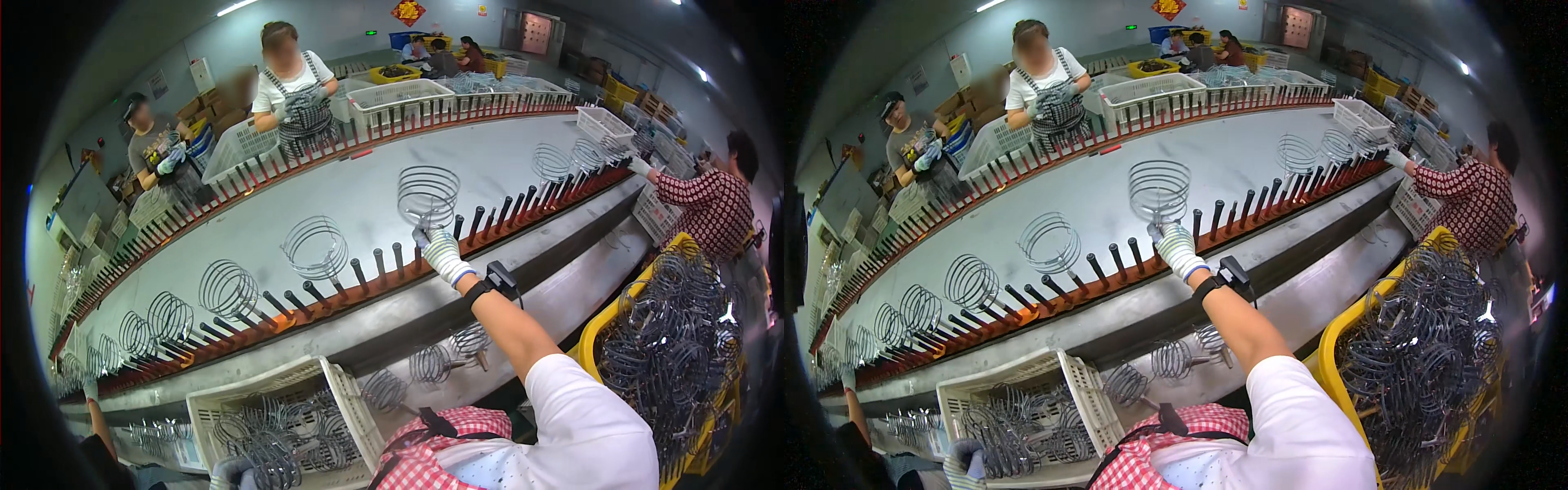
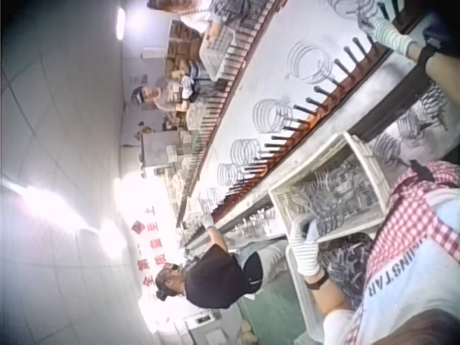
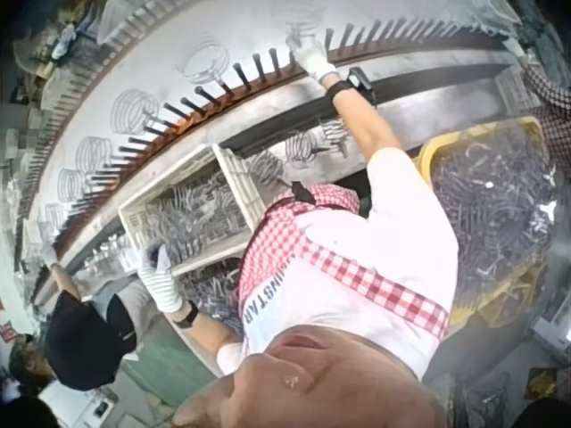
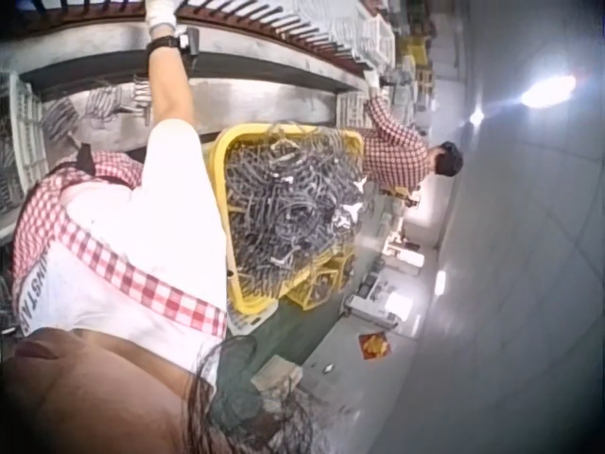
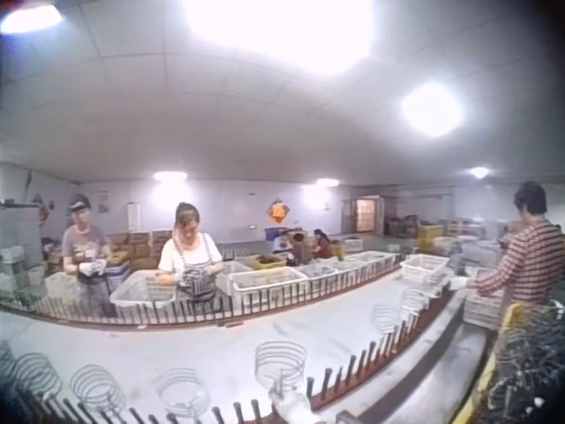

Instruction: Inspecting and sorting metallic wire coil products from a basket and placing them into an assembly line tray.

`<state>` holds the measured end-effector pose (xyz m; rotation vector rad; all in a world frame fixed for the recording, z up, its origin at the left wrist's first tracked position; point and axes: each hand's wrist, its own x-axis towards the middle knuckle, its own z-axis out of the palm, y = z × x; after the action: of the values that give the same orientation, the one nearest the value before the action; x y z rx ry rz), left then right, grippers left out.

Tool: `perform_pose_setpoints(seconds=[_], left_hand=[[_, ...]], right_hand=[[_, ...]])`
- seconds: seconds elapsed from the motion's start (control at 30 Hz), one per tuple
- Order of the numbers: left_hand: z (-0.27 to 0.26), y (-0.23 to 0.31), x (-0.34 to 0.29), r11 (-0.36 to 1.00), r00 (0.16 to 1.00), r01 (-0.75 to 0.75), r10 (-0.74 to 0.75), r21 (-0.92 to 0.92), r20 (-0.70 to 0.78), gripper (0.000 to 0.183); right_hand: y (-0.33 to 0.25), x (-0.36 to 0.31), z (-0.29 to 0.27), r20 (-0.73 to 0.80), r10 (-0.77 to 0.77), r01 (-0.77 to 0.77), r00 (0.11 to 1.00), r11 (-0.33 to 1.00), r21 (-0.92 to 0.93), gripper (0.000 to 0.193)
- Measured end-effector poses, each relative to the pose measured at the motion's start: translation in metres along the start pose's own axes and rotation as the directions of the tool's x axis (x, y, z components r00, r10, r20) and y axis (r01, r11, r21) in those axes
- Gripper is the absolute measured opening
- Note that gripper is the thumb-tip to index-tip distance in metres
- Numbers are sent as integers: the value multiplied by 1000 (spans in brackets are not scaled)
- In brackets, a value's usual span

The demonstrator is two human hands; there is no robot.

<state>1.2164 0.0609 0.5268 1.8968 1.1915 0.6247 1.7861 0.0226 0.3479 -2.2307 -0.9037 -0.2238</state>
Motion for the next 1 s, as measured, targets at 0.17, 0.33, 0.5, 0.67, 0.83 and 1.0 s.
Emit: perform_pose_setpoints(seconds=[0.17, 0.33, 0.5, 0.67, 0.83, 1.0], left_hand=[[-23, 4, 7, 996, 998, -60, 60, 67, 5, 11], [-30, 4, 8, 999, 999, -33, 33, 32, 9, 12], [-47, -13, 3, 1000, 999, -17, 18, 26, -28, 11], [-66, -26, -6, 999, 997, 19, -15, 44, -80, 8], [-75, -24, 9, 991, 993, -87, 94, 103, -66, 8], [-90, -35, 17, 992, 997, -33, 41, 120, -66, 10]], right_hand=[[-46, -7, 29, 122, -14, 15, 992, 1000, -10, 34], [-84, -17, 49, 172, 77, -125, 982, 949, 288, 34], [-95, -3, 72, -5, 74, -64, 997, 902, 426, 36], [-63, 5, 28, 2, 342, -341, 940, 936, 90, 48], [3, 26, 36, 2, 267, -266, 964, 960, 89, 42], [-69, 17, 79, 287, 223, -313, 932, 893, 323, 29]])
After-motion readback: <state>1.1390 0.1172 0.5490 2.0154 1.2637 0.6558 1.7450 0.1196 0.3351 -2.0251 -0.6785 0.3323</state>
